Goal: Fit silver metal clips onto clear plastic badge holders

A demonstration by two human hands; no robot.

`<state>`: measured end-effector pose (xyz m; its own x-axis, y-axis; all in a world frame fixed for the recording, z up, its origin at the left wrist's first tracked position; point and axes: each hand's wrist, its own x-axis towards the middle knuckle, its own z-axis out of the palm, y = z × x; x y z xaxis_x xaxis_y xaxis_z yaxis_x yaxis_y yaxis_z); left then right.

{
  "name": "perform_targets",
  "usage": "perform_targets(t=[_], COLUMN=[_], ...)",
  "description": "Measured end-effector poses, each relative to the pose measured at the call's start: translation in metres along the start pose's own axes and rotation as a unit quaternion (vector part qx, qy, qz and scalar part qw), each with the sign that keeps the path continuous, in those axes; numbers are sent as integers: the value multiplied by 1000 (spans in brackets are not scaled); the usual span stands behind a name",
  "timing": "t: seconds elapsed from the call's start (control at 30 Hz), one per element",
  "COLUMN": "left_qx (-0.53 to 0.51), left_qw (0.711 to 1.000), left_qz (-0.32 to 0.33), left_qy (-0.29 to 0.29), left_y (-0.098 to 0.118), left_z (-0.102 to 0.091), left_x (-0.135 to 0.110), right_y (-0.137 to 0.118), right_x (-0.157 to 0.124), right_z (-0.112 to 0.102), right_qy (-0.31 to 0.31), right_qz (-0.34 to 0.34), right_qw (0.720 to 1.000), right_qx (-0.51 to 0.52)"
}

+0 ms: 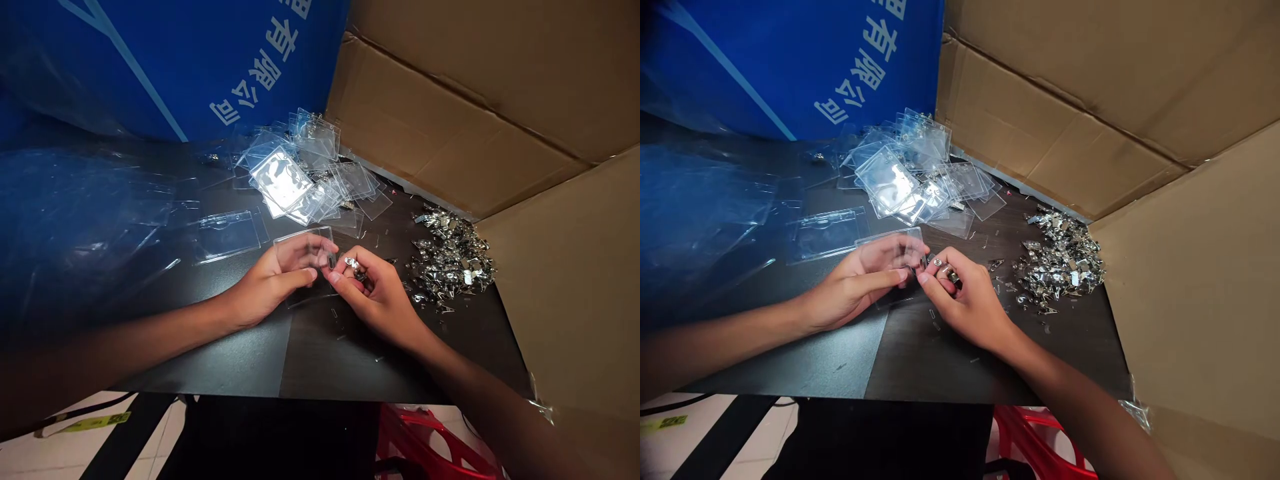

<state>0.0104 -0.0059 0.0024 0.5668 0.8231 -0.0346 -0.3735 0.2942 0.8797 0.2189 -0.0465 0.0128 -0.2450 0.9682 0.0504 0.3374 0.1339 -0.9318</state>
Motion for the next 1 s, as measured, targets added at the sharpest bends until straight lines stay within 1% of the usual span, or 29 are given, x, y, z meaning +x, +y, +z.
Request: perform_targets(t=[0.13, 0.23, 0.37, 0.43, 0.53, 0.63, 0.7, 0.77, 0.9, 1.0], left_qx=[-41, -52, -32, -22, -4, 31, 56, 81, 143, 173], left_qw=[999, 998, 999, 999, 999, 999, 998, 997, 988, 983], left_qz=[-16, -32, -33, -36, -41, -44, -37, -15, 32, 44], left_qy=[-20, -31, -18, -12, 1, 4, -3, -15, -42, -48], left_y=[6, 11, 16, 16, 15, 14, 13, 11, 7, 3], left_z=[1, 1, 2, 1, -1, 0, 1, 2, 1, 0], left_x=[-1, -2, -4, -4, -4, -5, -5, -5, -8, -11], right_y=[-3, -7, -10, -10, -9, -8, -7, -5, -2, -3], right_x=[1, 0, -3, -5, -5, -4, -3, -2, -4, -6], right_z=[1, 0, -3, -4, -5, -4, -4, -4, -3, -2], right_qy=[-21, -20, -13, -10, 3, -3, -14, -19, -11, 7], right_qz=[19, 7, -38, -70, -128, -162, -172, -175, -168, -168], right_qw=[999, 1000, 997, 993, 983, 973, 969, 965, 960, 958], right_qx=[41, 4, -64, -89, -132, -164, -179, -195, -224, -231])
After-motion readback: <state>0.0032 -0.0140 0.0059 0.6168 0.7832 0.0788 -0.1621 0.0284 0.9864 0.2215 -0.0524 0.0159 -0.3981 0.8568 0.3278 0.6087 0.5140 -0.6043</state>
